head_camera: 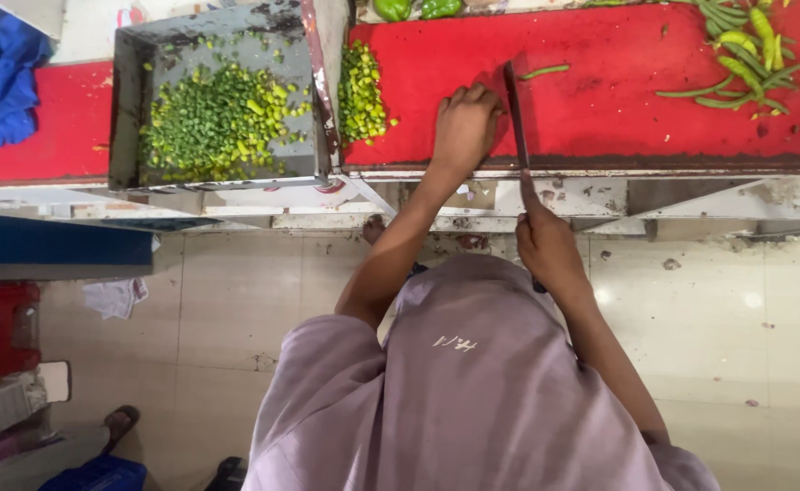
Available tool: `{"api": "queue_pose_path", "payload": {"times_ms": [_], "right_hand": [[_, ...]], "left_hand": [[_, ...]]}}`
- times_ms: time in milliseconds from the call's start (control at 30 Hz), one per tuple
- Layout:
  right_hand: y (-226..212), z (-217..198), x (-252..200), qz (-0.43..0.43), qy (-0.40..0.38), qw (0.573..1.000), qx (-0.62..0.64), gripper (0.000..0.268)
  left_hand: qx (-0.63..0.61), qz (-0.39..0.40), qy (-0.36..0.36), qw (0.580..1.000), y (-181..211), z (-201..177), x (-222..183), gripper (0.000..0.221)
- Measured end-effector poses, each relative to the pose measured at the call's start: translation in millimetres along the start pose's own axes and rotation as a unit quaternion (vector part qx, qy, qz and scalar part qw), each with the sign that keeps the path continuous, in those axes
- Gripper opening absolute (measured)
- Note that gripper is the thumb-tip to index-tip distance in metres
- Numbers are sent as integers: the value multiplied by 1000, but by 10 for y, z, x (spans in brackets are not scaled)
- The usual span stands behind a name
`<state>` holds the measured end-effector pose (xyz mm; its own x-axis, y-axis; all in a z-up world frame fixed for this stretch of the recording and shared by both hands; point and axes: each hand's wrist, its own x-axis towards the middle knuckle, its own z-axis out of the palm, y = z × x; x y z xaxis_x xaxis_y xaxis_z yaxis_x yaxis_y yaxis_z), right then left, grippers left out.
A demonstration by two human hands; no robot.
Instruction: The person cuts green chilies into small pieces using a knife on a red cutting board and moves them into a metal tray.
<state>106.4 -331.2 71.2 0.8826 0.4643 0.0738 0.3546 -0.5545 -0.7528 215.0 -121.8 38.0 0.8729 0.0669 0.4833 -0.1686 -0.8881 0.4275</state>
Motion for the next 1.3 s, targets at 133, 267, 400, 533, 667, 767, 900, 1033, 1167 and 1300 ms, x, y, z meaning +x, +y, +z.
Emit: {"api": "queue_pose_path", "payload": {"times_ms": [133,267,400,533,667,767,900,1033,1167,1300], "right_hand": [[-44,36,10,26,-28,999,9,73],[-152,-18,18,79,-38,996,32,78],[-215,32,-21,91,-37,993,60,75],[-238,49,-53,42,-19,998,49,75],[-249,-34,-155,103,-55,990,74,72],[-217,-157,-436,167,-89,971,145,72],[-126,-307,-593,215,-113,955,173,70],[-274,-240,-583,177,-23,982,54,72],[-243,-192,-494,183,0,982,-38,72],[-117,-131,-526,159,22,980,-116,72]], "left_hand": [[-13,-19,2,1000,-43,29,-33,4],[-50,-20,39,998,-50,21,-44,5],[-85,-55,27,994,-79,-4,-58,5],[-100,-62,18,993,-97,-35,-72,5],[-92,-79,7,993,-93,-38,-101,3],[-74,-78,23,994,-122,-53,-106,3],[-59,-77,30,995,-131,4,-120,3],[-62,-67,34,995,-134,-43,-175,4],[-60,-80,28,995,-129,-119,-259,5],[-25,-61,21,998,-168,-229,-256,11]]}}
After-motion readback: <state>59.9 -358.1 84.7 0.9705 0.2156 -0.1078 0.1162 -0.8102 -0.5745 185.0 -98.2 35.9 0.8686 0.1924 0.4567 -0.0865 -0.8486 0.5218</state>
